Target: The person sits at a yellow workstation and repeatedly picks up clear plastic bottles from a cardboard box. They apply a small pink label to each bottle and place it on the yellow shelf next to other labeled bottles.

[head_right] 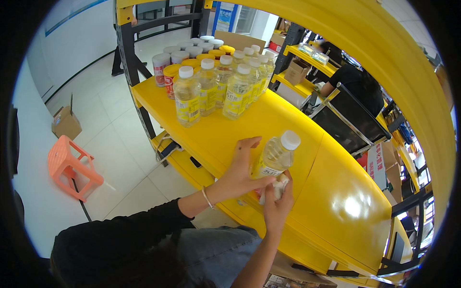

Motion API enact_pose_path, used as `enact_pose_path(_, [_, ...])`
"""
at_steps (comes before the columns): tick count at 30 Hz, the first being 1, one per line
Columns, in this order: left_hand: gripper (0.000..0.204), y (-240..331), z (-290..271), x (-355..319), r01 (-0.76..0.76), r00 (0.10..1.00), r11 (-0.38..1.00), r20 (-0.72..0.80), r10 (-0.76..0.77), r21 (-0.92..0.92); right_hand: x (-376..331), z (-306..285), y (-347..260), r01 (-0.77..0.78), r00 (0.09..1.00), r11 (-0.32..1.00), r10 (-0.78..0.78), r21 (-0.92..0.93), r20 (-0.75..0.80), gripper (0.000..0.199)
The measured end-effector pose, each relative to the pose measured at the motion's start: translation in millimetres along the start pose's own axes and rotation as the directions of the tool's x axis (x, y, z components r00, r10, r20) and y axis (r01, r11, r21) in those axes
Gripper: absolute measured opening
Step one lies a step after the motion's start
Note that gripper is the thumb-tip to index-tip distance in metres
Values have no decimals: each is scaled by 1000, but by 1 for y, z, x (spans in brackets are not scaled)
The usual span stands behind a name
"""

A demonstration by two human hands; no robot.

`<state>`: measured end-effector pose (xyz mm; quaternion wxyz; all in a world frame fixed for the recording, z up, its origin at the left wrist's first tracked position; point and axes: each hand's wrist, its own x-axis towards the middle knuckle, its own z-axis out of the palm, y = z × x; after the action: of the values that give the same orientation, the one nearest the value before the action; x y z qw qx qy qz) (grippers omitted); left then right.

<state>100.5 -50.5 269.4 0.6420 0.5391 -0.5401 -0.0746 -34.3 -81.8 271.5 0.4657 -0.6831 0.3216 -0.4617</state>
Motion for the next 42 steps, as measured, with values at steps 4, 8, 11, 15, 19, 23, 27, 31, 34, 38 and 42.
enact_pose_path(4, [54,11,-35,-11,19,990,1000,142,-15,-25,6,1,-5,-56,998,998,56,11,-1,46])
enact_pose_path(8, [45,6,-42,-21,-63,995,997,68,67,-46,8,17,-3,127,988,926,-150,-355,-37,49])
enact_pose_path(11, [45,4,-49,-24,-43,999,999,7,43,-22,12,34,-5,136,985,913,-167,-384,-47,51])
enact_pose_path(15, [46,-4,-67,-18,2,999,1000,-54,-3,-17,22,68,-25,54,995,901,-84,-429,-52,53])
enact_pose_path(19, [47,-24,-88,-6,34,992,999,-126,-31,28,43,105,-17,186,981,833,-189,-521,48,53])
enact_pose_path(23, [52,-41,-107,6,58,986,995,-161,-45,78,59,143,-16,193,980,845,-193,-499,52,50])
enact_pose_path(27, [63,-43,-109,13,49,996,985,-79,-36,167,71,160,-12,178,982,835,-187,-521,35,49])
enact_pose_path(31, [68,-42,-108,17,61,997,992,-51,-56,112,73,166,-13,192,975,843,-224,-502,-3,44])
enact_pose_path(34, [70,-37,-105,18,107,993,991,-49,-103,79,75,165,-8,211,971,805,-237,-554,26,48])
enact_pose_path(38, [71,-39,-105,18,108,994,989,-41,-104,105,75,166,-10,207,971,807,-237,-554,19,47])
enact_pose_path(42, [72,-40,-104,19,95,995,984,-22,-93,154,78,165,-5,226,963,790,-271,-569,6,45])
